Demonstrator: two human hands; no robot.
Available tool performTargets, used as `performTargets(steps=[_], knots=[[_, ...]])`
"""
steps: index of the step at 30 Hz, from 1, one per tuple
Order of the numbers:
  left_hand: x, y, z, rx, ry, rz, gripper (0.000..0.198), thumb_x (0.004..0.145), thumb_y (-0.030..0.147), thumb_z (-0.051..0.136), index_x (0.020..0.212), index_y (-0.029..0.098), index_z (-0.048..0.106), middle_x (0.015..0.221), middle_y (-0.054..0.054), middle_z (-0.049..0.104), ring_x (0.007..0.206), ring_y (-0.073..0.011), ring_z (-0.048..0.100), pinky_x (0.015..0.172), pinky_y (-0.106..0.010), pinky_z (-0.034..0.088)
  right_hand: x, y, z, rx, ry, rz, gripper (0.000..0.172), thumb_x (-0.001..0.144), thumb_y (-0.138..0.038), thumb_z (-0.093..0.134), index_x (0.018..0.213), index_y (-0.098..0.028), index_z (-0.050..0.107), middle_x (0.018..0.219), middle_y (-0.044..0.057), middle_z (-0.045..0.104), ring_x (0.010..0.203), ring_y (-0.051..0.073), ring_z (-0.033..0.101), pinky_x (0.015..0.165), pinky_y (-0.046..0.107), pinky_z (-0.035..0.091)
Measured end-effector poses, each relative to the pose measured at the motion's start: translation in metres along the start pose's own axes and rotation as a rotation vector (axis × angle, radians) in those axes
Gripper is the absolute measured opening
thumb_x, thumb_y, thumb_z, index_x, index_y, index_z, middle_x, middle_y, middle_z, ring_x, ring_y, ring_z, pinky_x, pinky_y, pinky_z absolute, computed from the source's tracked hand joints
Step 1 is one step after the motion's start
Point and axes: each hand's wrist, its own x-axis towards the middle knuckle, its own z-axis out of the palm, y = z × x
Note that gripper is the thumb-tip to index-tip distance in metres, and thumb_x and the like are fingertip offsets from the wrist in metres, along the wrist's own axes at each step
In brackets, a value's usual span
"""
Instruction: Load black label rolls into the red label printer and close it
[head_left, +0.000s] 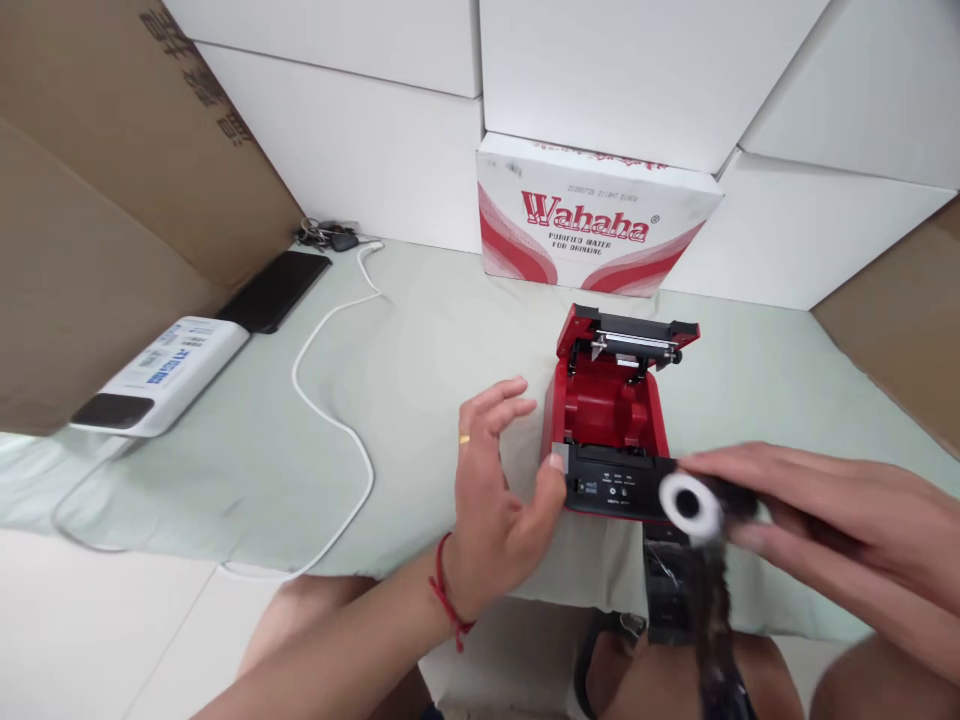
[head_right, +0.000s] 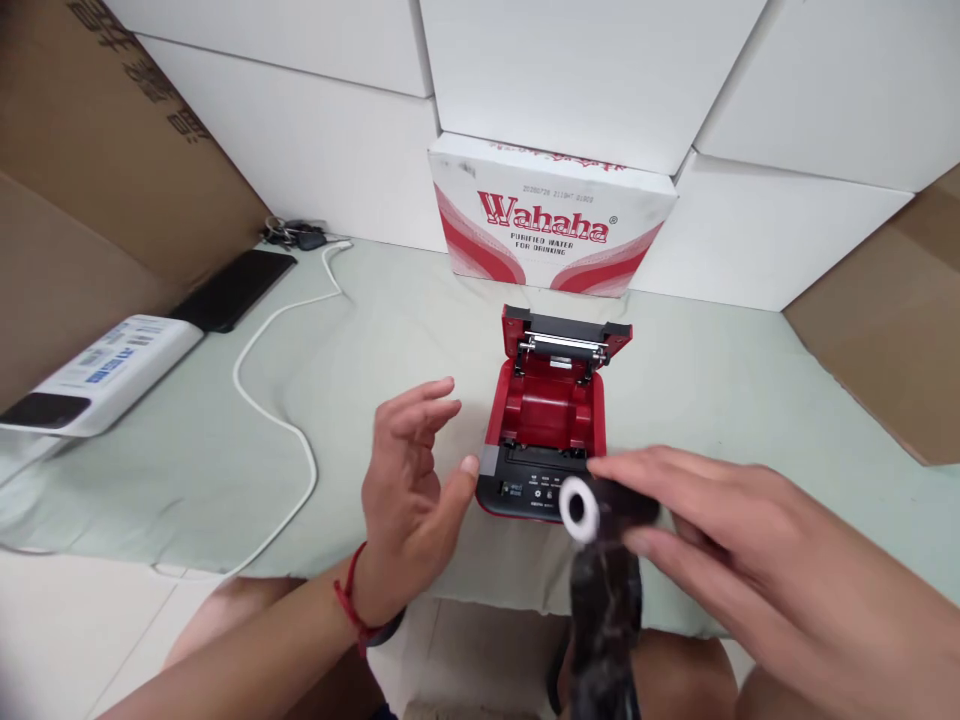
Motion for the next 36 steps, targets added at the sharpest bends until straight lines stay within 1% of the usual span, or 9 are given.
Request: performTargets(steps=[4,6,8,11,17,24,30,33,36], knots=[[-0.009,0.005,-0.003,0.093,-0.049,0.53,0.041,0.099,0.025,0.067,0.139,0.02,0.069,0.127,-0.013,0.076,0.143,-0.0312,0.074,0.128,-0.054,0.062,0.069,-0.051,0.014,-0.024,-0.054,-0.075,0.042,0.098,-0.05,0.08,0.138,-0.036,0.084,0.116,0.007,0.09,0.113,0.035,0.085,0.094,0.043,0.068],[-0.013,0.006,-0.004,0.118,-0.165,0.65,0.034,0.106,0.033,0.057,0.13,0.018,0.074,0.115,-0.011,0.079,0.138,-0.029,0.077,0.138,-0.053,0.054,0.094,-0.067,0.019,-0.025,-0.113,-0.099,0.037,0.102,-0.041,0.076,0.138,-0.035,0.084,0.116,0.006,0.091,0.109,0.032,0.085,0.093,0.041,0.066],[-0.017,0.006,-0.002,0.151,-0.281,0.708,0.037,0.111,0.039,0.052,0.129,0.017,0.076,0.109,-0.009,0.082,0.135,-0.027,0.079,0.151,-0.053,0.036,0.113,-0.077,0.022,-0.027,-0.198,-0.102,0.033,0.105,-0.031,0.068,0.134,-0.035,0.084,0.117,0.004,0.091,0.105,0.029,0.086,0.091,0.038,0.065],[-0.018,0.005,0.002,0.249,-0.331,0.7,0.035,0.111,0.036,0.06,0.136,0.014,0.074,0.111,-0.009,0.086,0.136,-0.0262,0.081,0.156,-0.055,0.022,0.129,-0.086,0.025,-0.082,-0.274,-0.08,0.034,0.107,-0.024,0.061,0.131,-0.034,0.083,0.121,0.004,0.091,0.104,0.028,0.086,0.09,0.038,0.063],[-0.014,0.007,0.005,0.315,-0.293,0.631,0.023,0.106,0.012,0.064,0.124,0.015,0.078,0.107,-0.006,0.089,0.125,-0.0207,0.085,0.154,-0.047,0.029,0.139,-0.091,0.025,-0.228,-0.255,-0.026,0.039,0.11,-0.026,0.058,0.141,-0.034,0.081,0.129,0.008,0.091,0.108,0.035,0.087,0.087,0.044,0.062],[-0.016,0.007,0.011,0.228,-0.253,0.646,0.017,0.108,0.009,0.066,0.118,0.015,0.079,0.105,-0.003,0.089,0.121,-0.0192,0.085,0.149,-0.046,0.039,0.141,-0.085,0.03,-0.143,-0.253,-0.064,0.047,0.112,-0.023,0.057,0.155,-0.032,0.075,0.149,0.008,0.086,0.134,0.036,0.083,0.109,0.047,0.063],[-0.011,0.007,0.006,0.18,-0.311,0.673,0.019,0.11,0.012,0.065,0.121,0.016,0.081,0.105,-0.005,0.09,0.125,-0.0198,0.083,0.142,-0.044,0.049,0.129,-0.086,0.04,-0.211,-0.191,-0.112,0.04,0.113,-0.029,0.053,0.139,-0.029,0.084,0.146,0.012,0.086,0.112,0.036,0.087,0.093,0.05,0.068],[-0.011,0.007,0.005,0.184,-0.337,0.676,0.02,0.11,0.012,0.066,0.122,0.014,0.081,0.106,-0.006,0.091,0.127,-0.0205,0.082,0.144,-0.044,0.046,0.112,-0.087,0.028,-0.04,-0.082,-0.258,0.036,0.113,-0.032,0.056,0.128,-0.032,0.089,0.153,0.006,0.083,0.114,0.031,0.087,0.095,0.046,0.069],[-0.013,0.009,0.005,0.18,-0.356,0.679,0.02,0.108,0.011,0.068,0.123,0.013,0.082,0.108,-0.006,0.091,0.128,-0.0201,0.082,0.145,-0.042,0.044,0.098,-0.083,0.007,0.186,0.266,-0.229,0.029,0.116,-0.045,0.064,0.114,-0.034,0.091,0.116,0.001,0.092,0.093,0.024,0.085,0.083,0.038,0.066]])
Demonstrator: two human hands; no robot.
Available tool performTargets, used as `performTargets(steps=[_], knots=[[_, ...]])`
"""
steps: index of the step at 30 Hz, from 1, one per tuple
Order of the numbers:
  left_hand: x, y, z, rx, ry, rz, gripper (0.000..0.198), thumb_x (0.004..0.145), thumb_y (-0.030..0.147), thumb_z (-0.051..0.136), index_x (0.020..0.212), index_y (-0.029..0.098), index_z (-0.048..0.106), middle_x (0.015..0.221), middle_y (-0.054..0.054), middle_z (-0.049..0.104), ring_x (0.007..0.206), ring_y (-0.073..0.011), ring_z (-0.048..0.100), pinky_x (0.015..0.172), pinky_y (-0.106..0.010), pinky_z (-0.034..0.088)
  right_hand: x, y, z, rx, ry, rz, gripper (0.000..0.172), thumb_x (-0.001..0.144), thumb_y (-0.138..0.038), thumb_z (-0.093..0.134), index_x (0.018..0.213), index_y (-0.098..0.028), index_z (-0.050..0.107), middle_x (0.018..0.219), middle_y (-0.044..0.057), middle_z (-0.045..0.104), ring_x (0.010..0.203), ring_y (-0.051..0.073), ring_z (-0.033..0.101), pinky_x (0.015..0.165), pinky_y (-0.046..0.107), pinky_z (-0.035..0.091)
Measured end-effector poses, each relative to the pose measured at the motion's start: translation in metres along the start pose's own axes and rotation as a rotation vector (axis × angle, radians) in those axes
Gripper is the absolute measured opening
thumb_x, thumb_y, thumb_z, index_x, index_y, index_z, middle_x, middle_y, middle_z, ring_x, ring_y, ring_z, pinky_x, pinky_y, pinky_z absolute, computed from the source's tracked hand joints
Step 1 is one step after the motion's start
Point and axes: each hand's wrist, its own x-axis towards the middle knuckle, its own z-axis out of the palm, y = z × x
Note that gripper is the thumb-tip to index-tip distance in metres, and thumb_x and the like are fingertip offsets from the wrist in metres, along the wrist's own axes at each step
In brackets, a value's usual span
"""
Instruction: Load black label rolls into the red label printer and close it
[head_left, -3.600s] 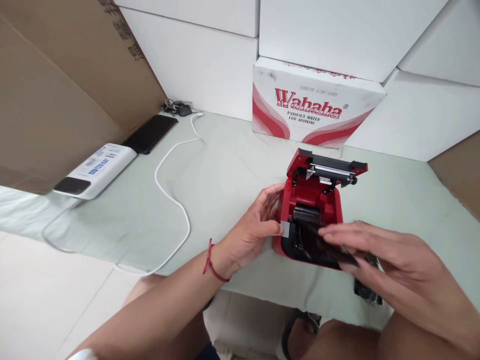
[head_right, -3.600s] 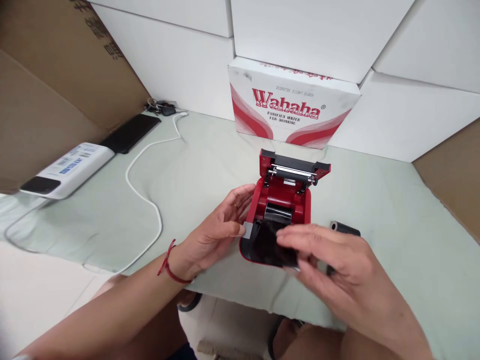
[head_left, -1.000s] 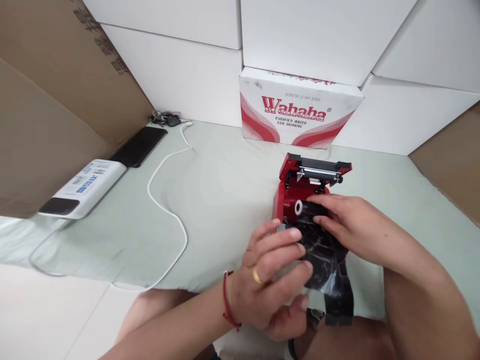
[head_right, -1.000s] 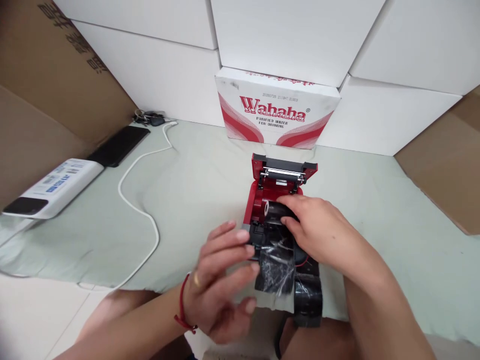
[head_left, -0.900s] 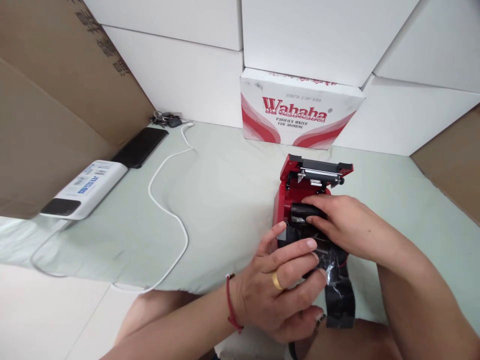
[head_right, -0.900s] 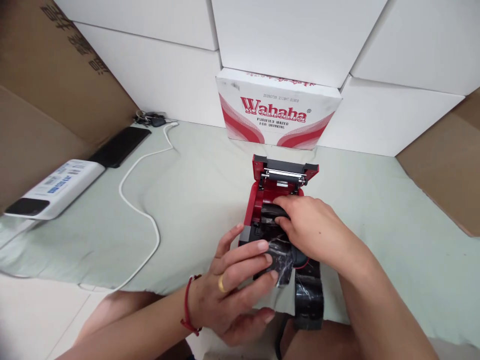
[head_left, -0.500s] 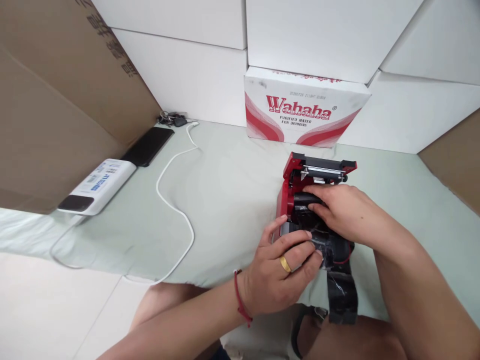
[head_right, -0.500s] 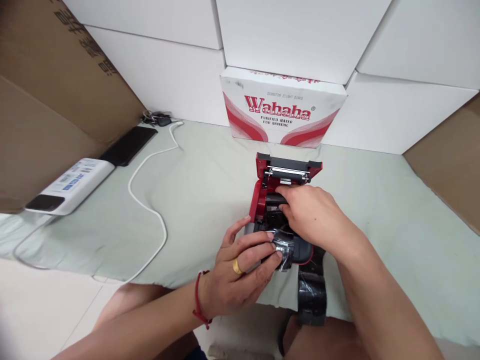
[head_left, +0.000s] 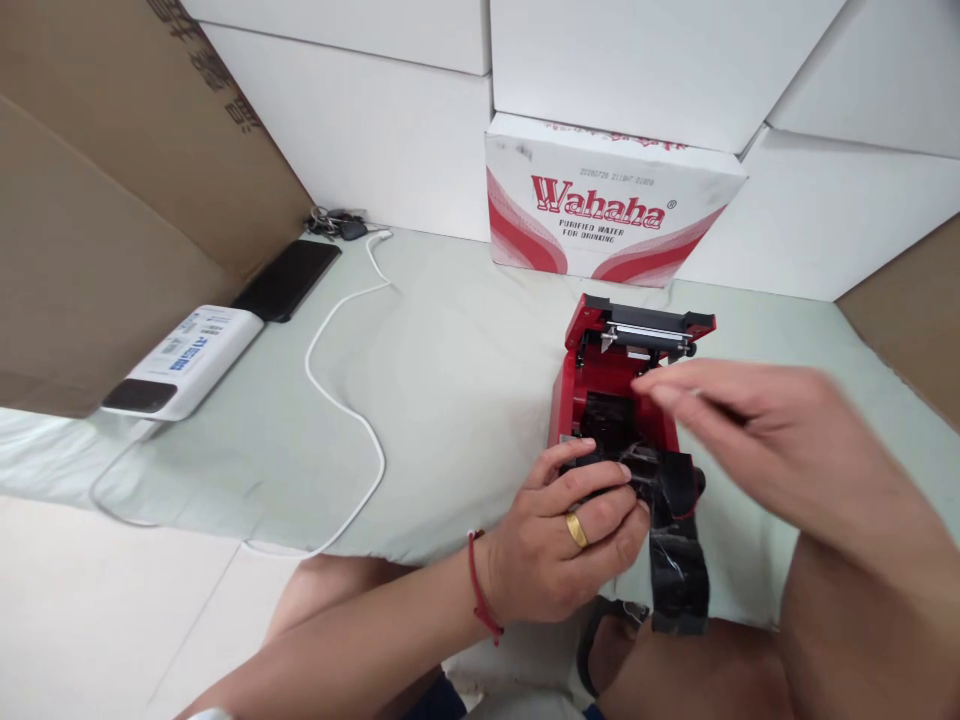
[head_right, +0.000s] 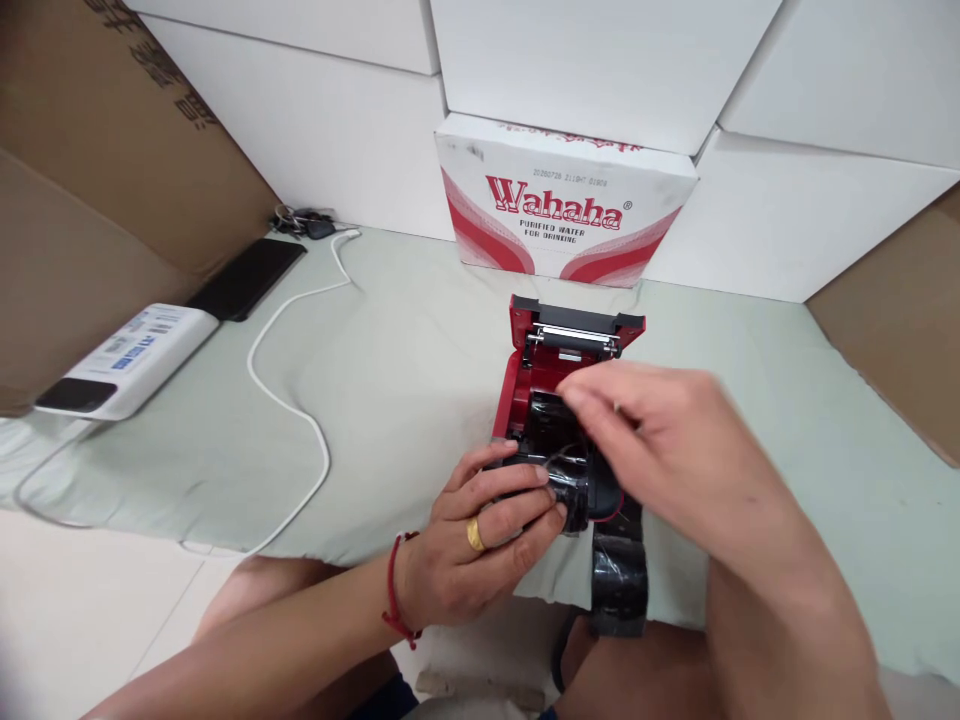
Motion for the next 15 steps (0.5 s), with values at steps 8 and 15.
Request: performTargets(steps=[8,15], knots=[[0.002,0.008,-0.003,0.067,0.02,0.015,0.018,0.112,0.016,0.07,0.119,0.022,0.086,0.111,0.001,0.092,0.119,-0.0142,0.081,0.142,-0.033,0.045,0.012,0.041,0.017,0.071,0.349,0.136,0.056,0.117,-0.062,0.058,0.157,-0.026,0.075,0.157,0.015,0.079,0.15,0.035,0.072,0.13,0.06,0.056],[0.003,0.01,-0.007,0.078,0.045,0.039,0.018,0.111,0.015,0.072,0.119,0.022,0.087,0.109,0.002,0.092,0.115,-0.0138,0.079,0.141,-0.033,0.046,-0.008,0.035,0.045,0.328,0.413,0.242,0.041,0.116,-0.062,0.064,0.118,-0.03,0.09,0.11,0.007,0.084,0.111,0.027,0.079,0.104,0.045,0.065]])
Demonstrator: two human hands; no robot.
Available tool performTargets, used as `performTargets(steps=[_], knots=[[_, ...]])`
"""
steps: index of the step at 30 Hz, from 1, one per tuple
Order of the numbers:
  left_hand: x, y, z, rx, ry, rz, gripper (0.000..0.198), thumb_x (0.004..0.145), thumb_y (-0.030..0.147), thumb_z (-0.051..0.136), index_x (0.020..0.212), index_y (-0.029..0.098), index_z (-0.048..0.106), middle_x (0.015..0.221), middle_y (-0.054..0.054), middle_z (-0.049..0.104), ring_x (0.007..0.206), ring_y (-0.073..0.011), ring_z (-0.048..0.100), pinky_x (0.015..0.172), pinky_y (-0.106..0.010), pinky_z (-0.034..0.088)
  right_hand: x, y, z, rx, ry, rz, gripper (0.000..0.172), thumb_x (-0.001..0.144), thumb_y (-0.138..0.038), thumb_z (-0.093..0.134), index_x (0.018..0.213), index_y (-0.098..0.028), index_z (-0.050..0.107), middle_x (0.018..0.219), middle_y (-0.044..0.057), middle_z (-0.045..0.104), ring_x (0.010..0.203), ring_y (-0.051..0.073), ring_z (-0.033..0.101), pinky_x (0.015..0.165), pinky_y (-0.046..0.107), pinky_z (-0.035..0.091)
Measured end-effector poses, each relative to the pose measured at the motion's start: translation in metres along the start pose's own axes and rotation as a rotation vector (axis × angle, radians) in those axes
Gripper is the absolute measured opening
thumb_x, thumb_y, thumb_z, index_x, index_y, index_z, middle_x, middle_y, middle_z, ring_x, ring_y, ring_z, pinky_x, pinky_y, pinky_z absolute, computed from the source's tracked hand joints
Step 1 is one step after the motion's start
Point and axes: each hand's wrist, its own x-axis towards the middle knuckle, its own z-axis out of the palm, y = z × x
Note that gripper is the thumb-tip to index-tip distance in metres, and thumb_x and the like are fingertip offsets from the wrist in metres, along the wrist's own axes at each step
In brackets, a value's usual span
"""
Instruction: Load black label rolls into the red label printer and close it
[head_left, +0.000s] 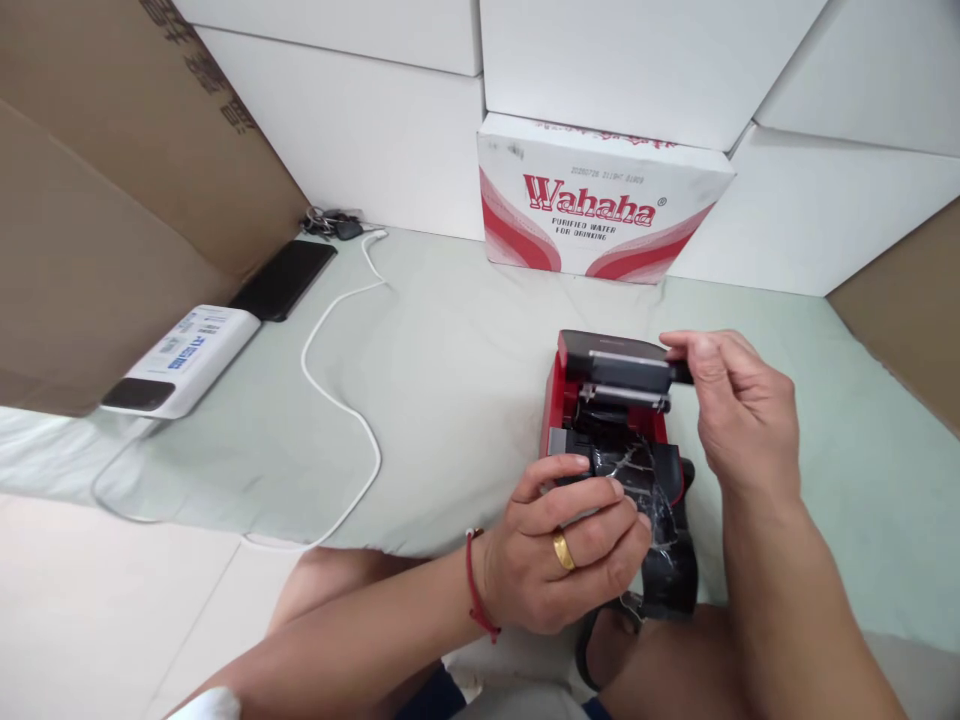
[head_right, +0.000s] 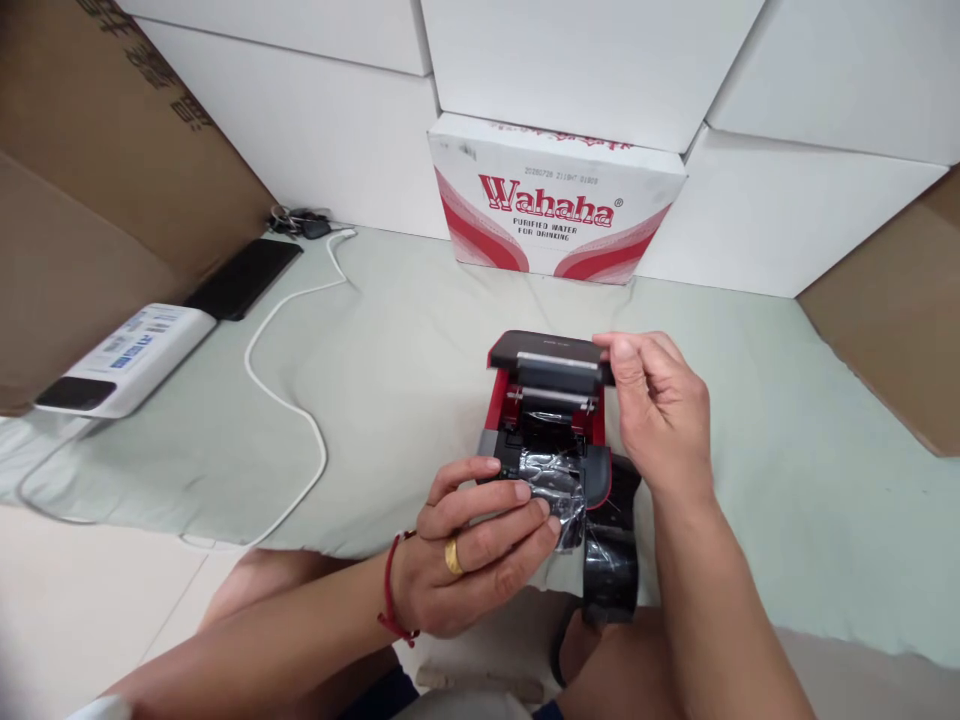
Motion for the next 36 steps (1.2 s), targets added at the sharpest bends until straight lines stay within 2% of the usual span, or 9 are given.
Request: performTargets(steps=[4,10,13,15,18,20,23,29,36], knots=[[-0.001,0.003,0.005,0.003,-0.005,0.001,0.02,0.107,0.011,0.074,0.117,0.023,0.086,0.11,0.001,0.091,0.115,-0.0144,0.08,0.14,-0.034,0.046,-0.023,0.005,0.01,0.177,0.03,0.243,0.03,0.104,-0.057,0.083,0.119,-0.031,0.088,0.117,0.004,0.083,0.11,0.025,0.078,0.106,0.044,0.063],[0.0,-0.008,0.009,-0.184,0.039,-0.041,0.039,0.107,0.045,0.07,0.14,0.025,0.078,0.117,-0.006,0.091,0.124,-0.0268,0.08,0.137,-0.051,0.052,-0.052,0.012,0.023,0.413,-0.023,0.483,0.064,0.1,-0.064,0.082,0.154,-0.032,0.068,0.173,0.011,0.068,0.159,0.032,0.066,0.134,0.054,0.053],[0.003,-0.03,0.007,-0.273,0.108,-0.307,0.051,0.114,0.054,0.061,0.159,0.03,0.068,0.138,-0.012,0.084,0.14,-0.032,0.076,0.132,-0.057,0.056,-0.058,0.015,0.02,0.535,-0.096,0.503,0.075,0.096,-0.064,0.086,0.162,-0.035,0.062,0.186,0.009,0.057,0.173,0.032,0.053,0.14,0.055,0.049],[0.006,-0.047,0.009,-0.315,0.156,-0.639,0.047,0.116,0.046,0.063,0.16,0.033,0.067,0.156,-0.012,0.074,0.155,-0.0322,0.066,0.134,-0.059,0.053,-0.058,0.017,0.016,0.592,-0.113,0.55,0.083,0.091,-0.062,0.091,0.164,-0.036,0.061,0.189,0.008,0.053,0.176,0.033,0.049,0.144,0.056,0.045],[0.01,-0.068,0.017,-0.616,0.083,-0.988,0.071,0.098,0.048,0.086,0.164,0.036,0.065,0.179,-0.01,0.059,0.172,-0.0376,0.053,0.145,-0.065,0.04,-0.055,0.017,0.012,0.674,-0.164,0.621,0.085,0.088,-0.059,0.095,0.162,-0.033,0.064,0.185,0.01,0.059,0.174,0.035,0.052,0.144,0.058,0.044],[0.011,-0.077,0.022,-0.884,0.042,-1.092,0.078,0.092,0.045,0.088,0.166,0.037,0.065,0.181,-0.008,0.06,0.17,-0.0394,0.057,0.143,-0.065,0.045,-0.053,0.016,0.01,0.712,-0.203,0.636,0.079,0.089,-0.057,0.095,0.159,-0.032,0.068,0.18,0.01,0.064,0.172,0.035,0.055,0.143,0.058,0.046],[0.01,-0.084,0.024,-1.075,0.029,-1.124,0.093,0.087,0.043,0.093,0.173,0.043,0.058,0.186,-0.005,0.056,0.172,-0.0386,0.057,0.139,-0.061,0.052,-0.052,0.017,0.009,0.708,-0.226,0.631,0.076,0.091,-0.057,0.094,0.158,-0.033,0.069,0.178,0.009,0.066,0.169,0.035,0.059,0.14,0.056,0.051],[0.001,-0.093,0.015,-1.08,-0.108,-1.078,0.116,0.09,0.055,0.099,0.184,0.059,0.031,0.193,-0.001,0.044,0.179,-0.0329,0.048,0.138,-0.056,0.056,-0.053,0.02,0.005,0.569,-0.297,0.551,0.08,0.097,-0.063,0.089,0.168,-0.034,0.063,0.183,0.009,0.062,0.166,0.035,0.062,0.131,0.053,0.061],[0.002,-0.088,0.017,-1.082,-0.095,-1.049,0.096,0.095,0.059,0.094,0.179,0.052,0.047,0.192,-0.001,0.048,0.178,-0.0337,0.05,0.143,-0.058,0.051,-0.05,0.021,0.006,0.581,-0.251,0.559,0.08,0.09,-0.062,0.096,0.16,-0.033,0.07,0.179,0.011,0.065,0.167,0.038,0.061,0.136,0.058,0.056]])
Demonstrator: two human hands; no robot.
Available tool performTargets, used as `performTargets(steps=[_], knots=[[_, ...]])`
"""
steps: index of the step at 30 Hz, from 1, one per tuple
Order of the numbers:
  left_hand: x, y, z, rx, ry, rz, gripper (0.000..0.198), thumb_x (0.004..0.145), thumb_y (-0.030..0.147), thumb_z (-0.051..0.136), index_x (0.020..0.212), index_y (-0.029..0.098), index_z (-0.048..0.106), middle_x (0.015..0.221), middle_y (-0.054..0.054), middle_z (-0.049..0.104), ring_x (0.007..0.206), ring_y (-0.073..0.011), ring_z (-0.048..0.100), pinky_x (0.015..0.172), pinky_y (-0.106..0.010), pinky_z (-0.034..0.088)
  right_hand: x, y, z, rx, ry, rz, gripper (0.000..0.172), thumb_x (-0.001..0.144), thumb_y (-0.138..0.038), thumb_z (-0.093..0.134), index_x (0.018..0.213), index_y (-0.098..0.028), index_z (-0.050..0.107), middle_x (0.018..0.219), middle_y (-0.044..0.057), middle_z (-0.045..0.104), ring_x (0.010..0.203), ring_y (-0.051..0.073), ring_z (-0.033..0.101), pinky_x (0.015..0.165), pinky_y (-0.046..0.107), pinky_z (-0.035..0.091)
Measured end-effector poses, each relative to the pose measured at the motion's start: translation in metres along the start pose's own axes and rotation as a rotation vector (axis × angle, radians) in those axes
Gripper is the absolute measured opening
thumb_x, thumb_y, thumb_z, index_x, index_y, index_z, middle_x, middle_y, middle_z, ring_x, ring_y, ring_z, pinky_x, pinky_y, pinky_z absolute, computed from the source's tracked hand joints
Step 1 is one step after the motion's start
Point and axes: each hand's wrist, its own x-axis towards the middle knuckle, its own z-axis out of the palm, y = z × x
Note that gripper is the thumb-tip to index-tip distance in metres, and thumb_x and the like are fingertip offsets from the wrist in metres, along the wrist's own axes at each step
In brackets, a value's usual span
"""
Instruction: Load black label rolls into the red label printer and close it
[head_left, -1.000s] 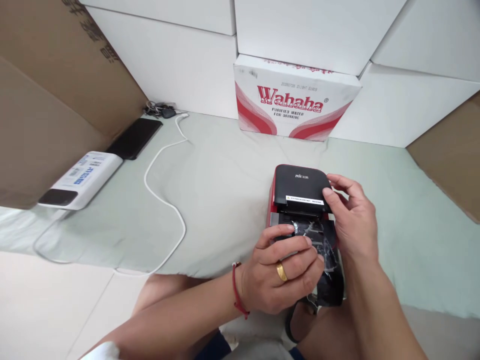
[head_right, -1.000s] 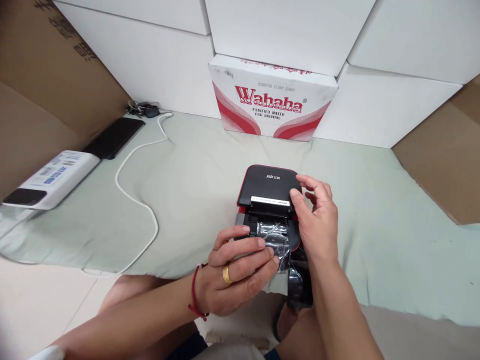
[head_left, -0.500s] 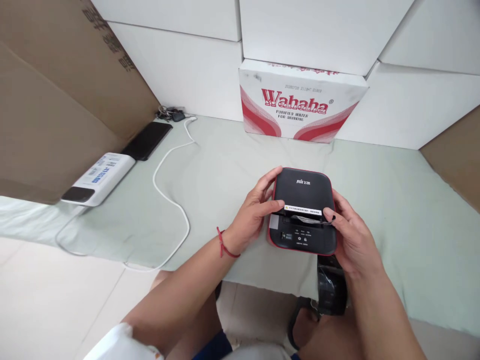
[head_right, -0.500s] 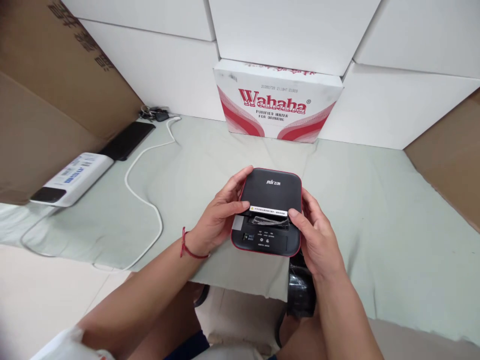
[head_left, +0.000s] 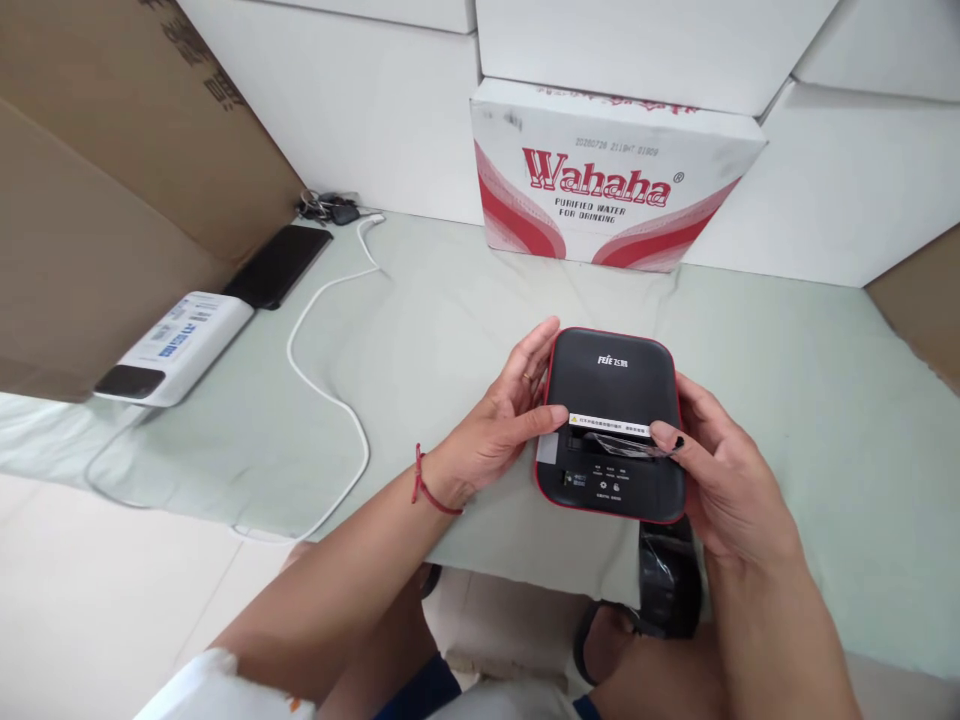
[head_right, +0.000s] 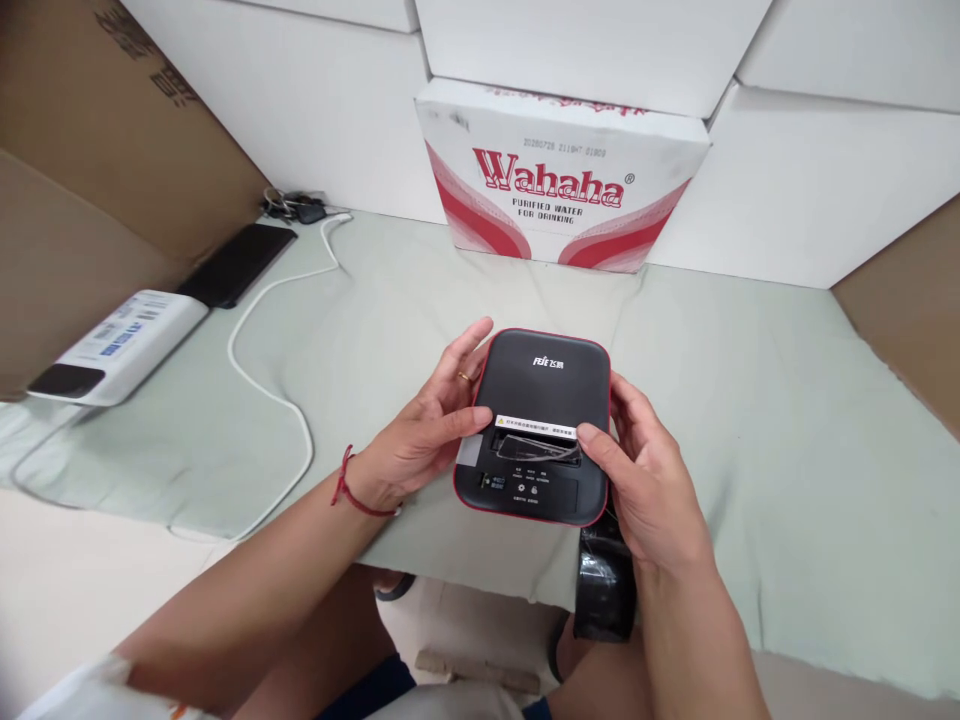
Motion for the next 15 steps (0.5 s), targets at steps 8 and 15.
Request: performTargets(steps=[8,15], knots=[[-0.002,-0.007,-0.002,-0.06,-0.074,0.028,0.11,0.087,0.052,0.092,0.183,0.047,0.039,0.197,-0.001,0.037,0.179,-0.0374,0.047,0.139,-0.06,0.054,-0.015,-0.024,-0.006,-0.291,-0.062,-0.451,0.045,0.109,-0.031,0.082,0.151,-0.048,0.08,0.156,-0.001,0.081,0.158,0.028,0.066,0.138,0.055,0.052],[-0.005,0.005,0.003,-0.266,-0.052,-0.085,0.132,0.075,0.022,0.091,0.186,0.054,0.028,0.2,0.004,0.03,0.183,-0.0346,0.036,0.137,-0.048,0.052,-0.044,-0.072,-0.018,-0.984,-0.372,-0.758,0.061,0.111,-0.054,0.078,0.169,-0.036,0.064,0.154,0.007,0.08,0.128,0.029,0.067,0.103,0.044,0.069]])
